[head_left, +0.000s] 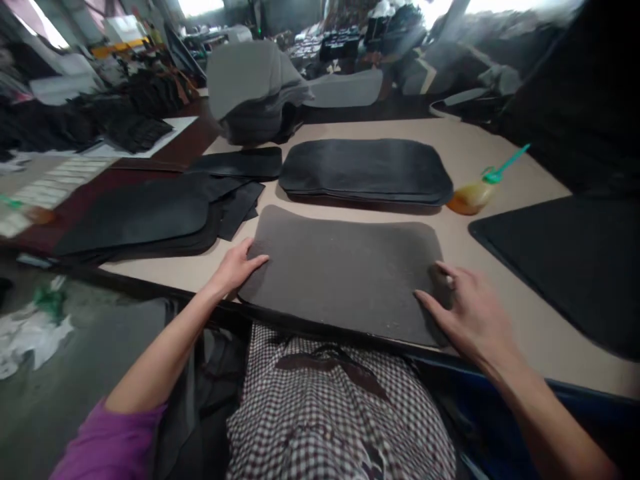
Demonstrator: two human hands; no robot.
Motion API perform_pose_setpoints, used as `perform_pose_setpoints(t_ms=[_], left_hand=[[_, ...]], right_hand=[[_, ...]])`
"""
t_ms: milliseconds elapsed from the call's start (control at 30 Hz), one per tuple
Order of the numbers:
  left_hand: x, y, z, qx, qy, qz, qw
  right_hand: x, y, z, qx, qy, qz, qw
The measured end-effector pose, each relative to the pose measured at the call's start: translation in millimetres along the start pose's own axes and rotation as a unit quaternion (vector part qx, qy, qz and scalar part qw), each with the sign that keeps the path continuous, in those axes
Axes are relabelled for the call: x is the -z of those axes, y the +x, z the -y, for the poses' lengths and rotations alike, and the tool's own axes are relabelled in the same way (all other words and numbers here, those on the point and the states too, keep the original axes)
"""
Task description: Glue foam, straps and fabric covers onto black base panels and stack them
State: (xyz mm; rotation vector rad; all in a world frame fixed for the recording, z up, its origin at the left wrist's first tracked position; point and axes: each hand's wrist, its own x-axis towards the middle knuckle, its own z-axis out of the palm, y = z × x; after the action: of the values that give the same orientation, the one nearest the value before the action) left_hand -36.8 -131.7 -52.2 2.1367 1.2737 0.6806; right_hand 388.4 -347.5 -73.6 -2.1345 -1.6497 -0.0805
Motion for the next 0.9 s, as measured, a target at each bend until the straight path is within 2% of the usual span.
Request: perform_pose_setpoints(t_ms=[100,200,267,433,900], left_hand=[[5.6,0,1,-0.012,-0.006,0.002,1.0],[9.1,-2,7,0.006,-0.001,-0.014,1.0],[9.2,-4,10,0.017,0.007,-0.022,1.0],[6.9,-10,11,0.022,0.02,-0.032,0.999],[-2.3,-22,6,-0.017,0.116,-0.036,0.992]], right_hand=[[-9,0,-7,0.098,-0.056,-0.064,0.992],[-21,2,-16,0.194,-0.013,-0.03,0.98],[-27,4,-21,0.232,0.027,-0.002,0.972],[-30,7,-26,0.217,0.049,0.036,0.974],[-25,10,-26,0.214,0.038,0.062,0.974]])
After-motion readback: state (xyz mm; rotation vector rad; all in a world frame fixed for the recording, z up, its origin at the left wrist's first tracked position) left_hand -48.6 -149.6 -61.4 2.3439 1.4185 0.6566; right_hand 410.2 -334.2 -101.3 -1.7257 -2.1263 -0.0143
